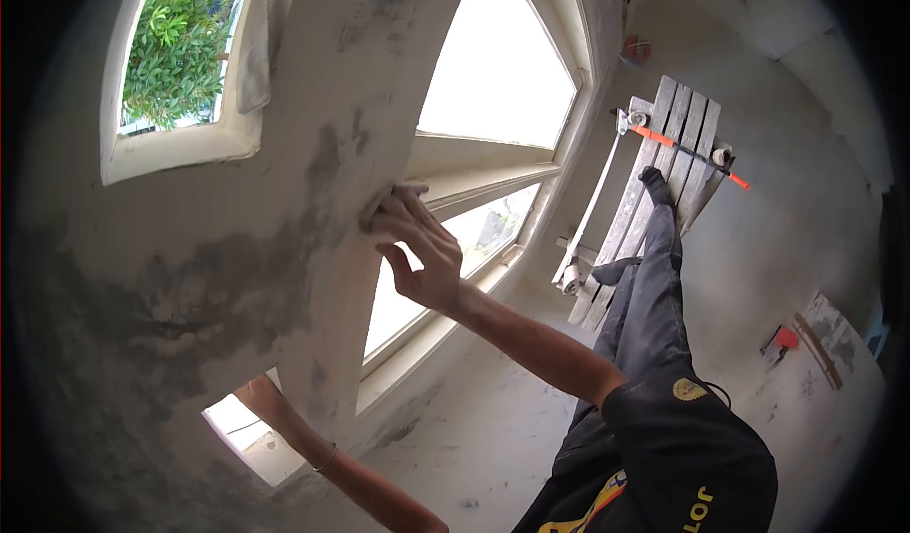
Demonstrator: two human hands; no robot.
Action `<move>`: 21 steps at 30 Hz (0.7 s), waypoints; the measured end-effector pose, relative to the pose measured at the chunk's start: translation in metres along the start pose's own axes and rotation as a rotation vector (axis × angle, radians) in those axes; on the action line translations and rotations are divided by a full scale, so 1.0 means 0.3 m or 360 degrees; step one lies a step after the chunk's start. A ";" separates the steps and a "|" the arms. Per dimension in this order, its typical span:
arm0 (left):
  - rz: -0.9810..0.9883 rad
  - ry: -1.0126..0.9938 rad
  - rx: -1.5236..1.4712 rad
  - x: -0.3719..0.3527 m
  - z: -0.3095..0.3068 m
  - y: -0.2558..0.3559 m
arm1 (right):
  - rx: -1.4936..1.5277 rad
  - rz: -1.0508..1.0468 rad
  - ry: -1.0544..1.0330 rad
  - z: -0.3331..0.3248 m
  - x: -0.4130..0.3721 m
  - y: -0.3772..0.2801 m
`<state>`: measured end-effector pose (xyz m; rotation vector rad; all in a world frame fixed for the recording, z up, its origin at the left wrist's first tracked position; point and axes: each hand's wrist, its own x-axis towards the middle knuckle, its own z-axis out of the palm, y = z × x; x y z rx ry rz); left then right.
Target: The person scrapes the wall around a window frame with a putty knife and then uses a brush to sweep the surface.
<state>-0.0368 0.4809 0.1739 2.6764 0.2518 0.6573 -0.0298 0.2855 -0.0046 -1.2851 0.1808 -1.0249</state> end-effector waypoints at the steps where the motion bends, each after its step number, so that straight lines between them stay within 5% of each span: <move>1: 0.0013 -0.0009 0.0012 0.007 0.002 0.007 | 0.0001 0.0007 0.0022 0.010 0.002 0.006; 5: 0.0012 -0.0019 0.0031 0.007 0.004 0.021 | 0.0068 0.0258 0.0200 0.052 -0.091 -0.036; 9: 0.0021 -0.0027 0.0019 0.031 0.012 0.037 | 0.0207 0.0131 -0.0028 0.053 -0.238 -0.082; 13: 0.0001 -0.0032 0.0024 0.042 0.001 0.025 | 0.0250 0.0609 0.0403 0.099 -0.057 -0.034; 17: -0.0052 -0.0012 0.0005 0.040 -0.003 0.020 | 0.0219 0.0195 0.0155 0.114 -0.194 -0.118; 21: -0.0100 -0.0021 0.0031 0.037 -0.034 -0.024 | -0.0029 0.0454 0.0259 0.125 -0.152 -0.100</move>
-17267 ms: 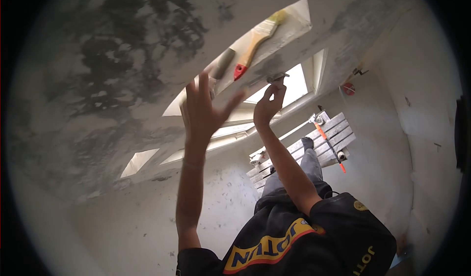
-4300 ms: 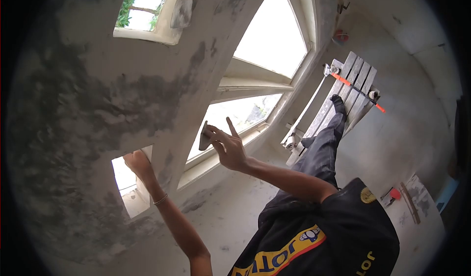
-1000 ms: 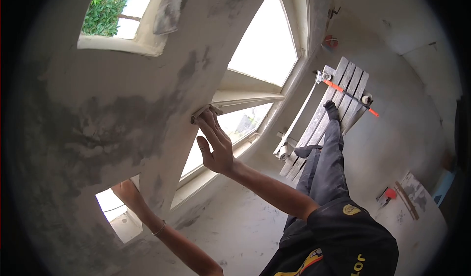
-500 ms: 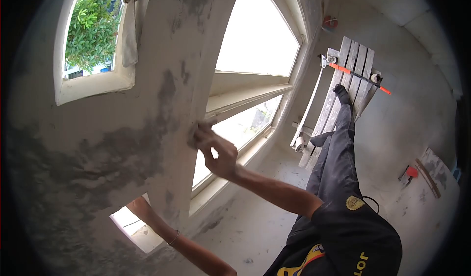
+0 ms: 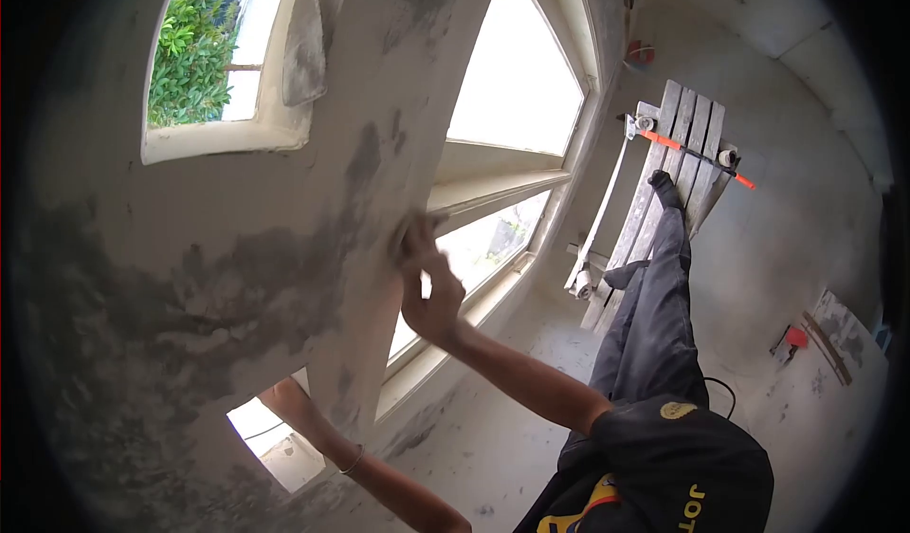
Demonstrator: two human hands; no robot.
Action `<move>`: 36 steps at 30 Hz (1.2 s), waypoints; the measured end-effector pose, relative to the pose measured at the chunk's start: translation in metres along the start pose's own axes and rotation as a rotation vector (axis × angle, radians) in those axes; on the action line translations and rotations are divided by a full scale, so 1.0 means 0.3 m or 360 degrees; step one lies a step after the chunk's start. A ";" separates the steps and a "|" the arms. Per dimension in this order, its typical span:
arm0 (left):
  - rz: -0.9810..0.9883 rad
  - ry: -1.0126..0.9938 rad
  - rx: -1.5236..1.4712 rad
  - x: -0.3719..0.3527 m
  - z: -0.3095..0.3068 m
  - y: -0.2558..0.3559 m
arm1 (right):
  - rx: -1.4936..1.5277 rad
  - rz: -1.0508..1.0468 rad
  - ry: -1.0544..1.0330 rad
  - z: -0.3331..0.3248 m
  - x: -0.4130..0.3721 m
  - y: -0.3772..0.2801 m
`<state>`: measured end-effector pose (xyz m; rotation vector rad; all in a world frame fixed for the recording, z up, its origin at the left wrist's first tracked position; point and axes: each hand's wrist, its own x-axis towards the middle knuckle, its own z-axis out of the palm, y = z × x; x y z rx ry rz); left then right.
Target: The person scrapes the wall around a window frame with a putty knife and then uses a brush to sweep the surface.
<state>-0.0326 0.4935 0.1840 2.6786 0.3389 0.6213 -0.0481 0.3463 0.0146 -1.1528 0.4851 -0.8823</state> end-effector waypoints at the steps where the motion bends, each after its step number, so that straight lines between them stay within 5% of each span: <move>1: -0.0013 -0.0004 0.0009 -0.002 -0.009 -0.015 | 0.0074 0.0018 0.0149 0.028 0.053 0.014; 2: -0.0035 -0.0006 0.0022 -0.012 -0.019 -0.025 | 0.0248 0.0200 0.0199 0.061 0.067 0.001; 8: -0.0102 -0.0019 0.0007 -0.036 -0.023 -0.021 | 0.0034 -0.0089 -0.0020 0.003 -0.057 0.025; 10: -0.0120 -0.0034 0.0018 -0.048 -0.030 -0.027 | 0.0115 0.0318 0.0172 0.040 0.076 -0.012; 12: -0.0128 -0.0039 0.0026 -0.052 -0.042 -0.011 | -0.0101 0.0217 0.0030 0.028 0.003 -0.032; 15: -0.0136 -0.0054 -0.0018 -0.062 -0.006 0.032 | 0.0199 -0.0079 -0.0076 -0.007 -0.089 -0.023; 16: -0.0144 -0.0065 -0.0005 -0.069 -0.015 0.034 | 0.0025 -0.0038 -0.0062 -0.015 -0.042 -0.034; 18: -0.0148 -0.0073 0.0007 -0.091 -0.011 0.064 | 0.0011 0.0669 0.0045 0.016 0.097 -0.051; 20: -0.0325 0.0098 0.0050 -0.107 0.007 0.137 | 0.0362 0.0606 0.0246 0.046 0.072 -0.058; 22: -0.0211 0.0120 -0.0089 -0.092 0.031 0.106 | 0.0017 0.0012 0.0079 0.012 -0.051 -0.017; 24: -0.0106 0.0119 -0.0152 -0.102 0.018 0.087 | 0.0104 0.0071 -0.0020 -0.015 -0.075 -0.028; 27: -0.0135 0.0107 -0.0096 -0.095 0.006 0.085 | 0.0183 0.0814 0.0030 0.005 0.042 -0.055; 28: -0.0259 0.0053 0.0058 -0.096 -0.012 0.088 | 0.0187 0.0836 0.0029 0.011 -0.014 -0.061; 30: -0.0388 0.0022 0.0161 -0.089 0.004 0.078 | 0.0036 0.0087 -0.0040 0.004 -0.105 -0.033; 32: -0.0184 0.0144 0.0039 -0.066 0.007 -0.022 | -0.0035 -0.0015 -0.0077 -0.022 -0.059 -0.007; 34: -0.0099 -0.0091 0.0079 -0.025 -0.040 -0.116 | 0.0061 0.0821 -0.0008 -0.007 0.117 -0.071; 36: -0.0033 -0.0318 0.0124 -0.045 -0.067 -0.079 | 0.0176 0.0549 0.0099 0.021 0.051 -0.066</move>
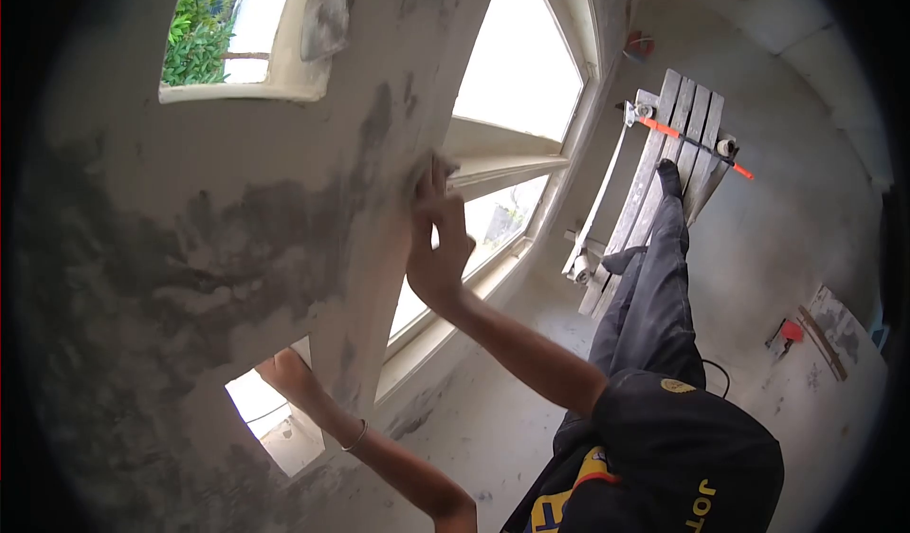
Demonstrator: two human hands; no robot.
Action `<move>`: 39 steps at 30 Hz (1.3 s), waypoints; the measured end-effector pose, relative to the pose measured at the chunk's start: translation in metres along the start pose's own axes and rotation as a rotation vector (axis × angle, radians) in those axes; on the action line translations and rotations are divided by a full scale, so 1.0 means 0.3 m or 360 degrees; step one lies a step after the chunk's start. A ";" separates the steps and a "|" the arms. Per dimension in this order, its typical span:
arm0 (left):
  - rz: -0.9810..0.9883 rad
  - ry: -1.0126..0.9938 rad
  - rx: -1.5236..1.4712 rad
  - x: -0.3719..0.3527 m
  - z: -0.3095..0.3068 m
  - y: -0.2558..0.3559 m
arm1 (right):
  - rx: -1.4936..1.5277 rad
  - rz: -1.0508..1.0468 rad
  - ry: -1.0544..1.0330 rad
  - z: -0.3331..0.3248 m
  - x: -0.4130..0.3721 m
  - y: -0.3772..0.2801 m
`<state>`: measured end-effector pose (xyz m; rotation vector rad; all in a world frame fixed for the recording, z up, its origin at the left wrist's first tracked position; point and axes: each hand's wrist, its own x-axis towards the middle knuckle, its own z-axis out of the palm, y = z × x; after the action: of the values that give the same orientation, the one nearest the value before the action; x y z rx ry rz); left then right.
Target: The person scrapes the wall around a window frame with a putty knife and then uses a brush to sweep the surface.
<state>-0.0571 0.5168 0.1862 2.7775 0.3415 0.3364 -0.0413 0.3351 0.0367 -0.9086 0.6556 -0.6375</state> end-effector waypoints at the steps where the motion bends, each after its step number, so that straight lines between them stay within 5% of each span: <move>1: -0.0051 0.0182 -0.0140 -0.017 0.042 0.077 | -0.0082 -0.0277 -0.0101 -0.030 -0.056 0.054; 4: -0.0145 0.0332 -0.0177 -0.036 0.059 0.171 | -0.0324 -0.0582 -0.0141 -0.062 -0.039 0.093; 6: -0.0163 0.0323 -0.0113 -0.031 0.062 0.149 | -0.0191 0.0130 -0.0069 -0.033 0.106 -0.012; 8: -0.0239 0.0304 0.0074 -0.011 0.042 0.091 | -0.0322 -0.0375 0.0187 0.005 0.016 0.036; 11: -0.0077 0.0351 -0.0229 -0.012 0.063 0.102 | -0.0173 -0.0577 -0.0117 -0.050 -0.072 0.066; 14: -0.0206 0.0231 -0.0121 -0.022 0.044 0.146 | -0.0009 -0.0266 0.0197 0.010 0.108 -0.003; 16: -0.0196 0.0267 -0.0095 -0.035 0.041 0.181 | -0.0322 -0.0419 0.0189 0.010 0.039 0.018; 18: -0.0174 0.0281 -0.0088 -0.030 0.067 0.213 | 0.0145 -0.0386 0.0096 -0.006 -0.032 0.058; 19: -0.0159 0.0338 -0.0194 -0.031 0.072 0.212 | -0.0211 -0.0302 0.0297 0.027 -0.022 0.016; 22: -0.0131 0.0416 -0.0222 -0.032 0.089 0.201 | -0.0080 0.0009 0.0154 0.034 0.085 -0.029; 23: -0.0110 0.0450 -0.0140 -0.025 0.081 0.198 | -0.0124 -0.0253 0.0216 0.036 0.058 -0.001; 27: 0.0002 0.0521 -0.0330 -0.024 0.094 0.173 | -0.0117 -0.0136 -0.0137 -0.054 -0.066 0.044; 32: -0.0070 0.0521 -0.0275 -0.058 0.099 0.264 | 0.0007 -0.0153 -0.0095 -0.025 -0.109 0.064; 34: -0.0160 0.0367 -0.0218 -0.031 0.063 0.220 | -0.0085 -0.0536 -0.0030 -0.014 -0.050 0.067; 36: -0.0253 0.0204 -0.0154 -0.018 0.045 0.195 | -0.0281 -0.0496 0.0060 -0.003 0.058 0.057; 37: -0.0264 0.0172 -0.0071 -0.017 0.041 0.204 | -0.0149 0.0118 -0.0090 -0.014 0.137 -0.035; 39: -0.0292 0.0137 0.0029 -0.027 0.029 0.196 | -0.0135 -0.0041 -0.0071 -0.021 0.095 -0.021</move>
<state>-0.0510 0.4580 0.1966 2.7275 0.6186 0.4096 -0.0291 0.3082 0.0324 -1.0090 0.6356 -0.6145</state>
